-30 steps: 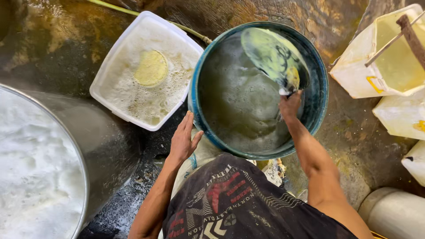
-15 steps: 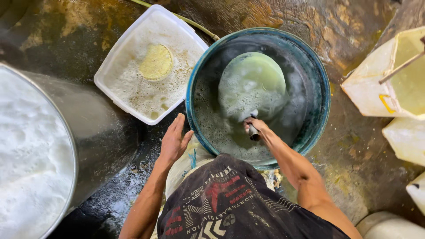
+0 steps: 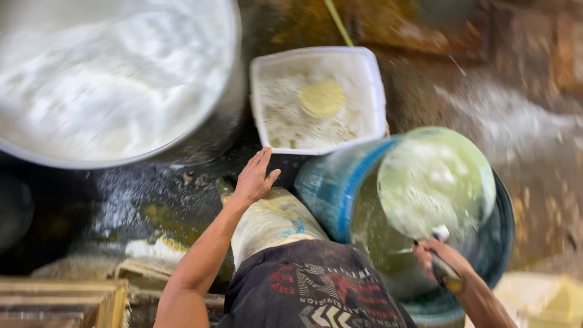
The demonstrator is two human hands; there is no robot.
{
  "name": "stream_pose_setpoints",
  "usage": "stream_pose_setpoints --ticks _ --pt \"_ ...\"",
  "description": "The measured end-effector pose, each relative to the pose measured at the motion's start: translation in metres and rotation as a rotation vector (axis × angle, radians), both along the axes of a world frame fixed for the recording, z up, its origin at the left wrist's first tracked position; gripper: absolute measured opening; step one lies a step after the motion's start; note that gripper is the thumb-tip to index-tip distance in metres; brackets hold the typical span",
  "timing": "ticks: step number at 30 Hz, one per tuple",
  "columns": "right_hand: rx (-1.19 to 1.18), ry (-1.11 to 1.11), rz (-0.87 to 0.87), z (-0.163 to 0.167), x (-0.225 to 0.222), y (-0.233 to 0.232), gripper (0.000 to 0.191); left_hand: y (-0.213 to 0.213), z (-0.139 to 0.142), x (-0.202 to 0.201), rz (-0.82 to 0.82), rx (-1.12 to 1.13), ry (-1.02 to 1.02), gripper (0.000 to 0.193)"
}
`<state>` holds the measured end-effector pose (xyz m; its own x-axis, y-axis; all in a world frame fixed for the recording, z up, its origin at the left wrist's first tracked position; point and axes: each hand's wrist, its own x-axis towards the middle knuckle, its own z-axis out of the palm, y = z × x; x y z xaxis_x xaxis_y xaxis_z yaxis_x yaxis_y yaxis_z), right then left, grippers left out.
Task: The person repeatedly scoops a white foamy liquid from a large metal basin into a smaller blue bucket using a metal ladle. The person then returns the liquid from the bucket back into the basin and continues the cycle. The person's hands and the ladle are visible throughout the process.
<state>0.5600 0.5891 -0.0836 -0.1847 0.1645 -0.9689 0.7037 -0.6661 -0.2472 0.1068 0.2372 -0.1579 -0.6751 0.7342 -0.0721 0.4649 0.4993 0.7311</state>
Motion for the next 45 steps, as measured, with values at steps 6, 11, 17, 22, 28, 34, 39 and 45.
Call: stream_pose_setpoints --ticks 6,11,17,22,28,34,39,45 --pt "-0.206 -0.036 -0.197 -0.009 -0.105 -0.01 0.026 -0.098 -0.026 -0.066 0.288 -0.056 0.036 0.075" --pt "-0.32 0.074 0.036 -0.047 -0.228 -0.043 0.033 -0.173 -0.039 -0.122 0.412 -0.107 0.092 0.075" --pt "-0.48 0.024 0.125 -0.059 -0.406 -0.111 0.023 -0.221 -0.035 -0.164 0.494 -0.254 0.085 0.075" --pt "-0.435 0.091 0.321 -0.066 -0.538 -0.164 0.017 -0.232 -0.033 -0.176 0.471 -0.346 0.002 0.077" --pt "-0.08 0.413 0.745 -0.065 -0.645 -0.204 0.035 -0.226 -0.032 -0.173 0.447 -0.317 0.009 0.074" --pt "0.505 0.308 0.644 -0.042 -0.669 -0.199 0.033 -0.176 -0.012 -0.17 0.311 -0.156 0.073 0.073" --pt "0.786 0.662 0.24 -0.013 -0.59 -0.154 0.009 -0.089 0.013 -0.154 0.015 0.104 0.225 0.067" --pt "1.116 0.906 -0.169 -0.009 -0.394 -0.112 0.015 0.035 0.042 -0.068 -0.446 0.347 0.25 0.065"
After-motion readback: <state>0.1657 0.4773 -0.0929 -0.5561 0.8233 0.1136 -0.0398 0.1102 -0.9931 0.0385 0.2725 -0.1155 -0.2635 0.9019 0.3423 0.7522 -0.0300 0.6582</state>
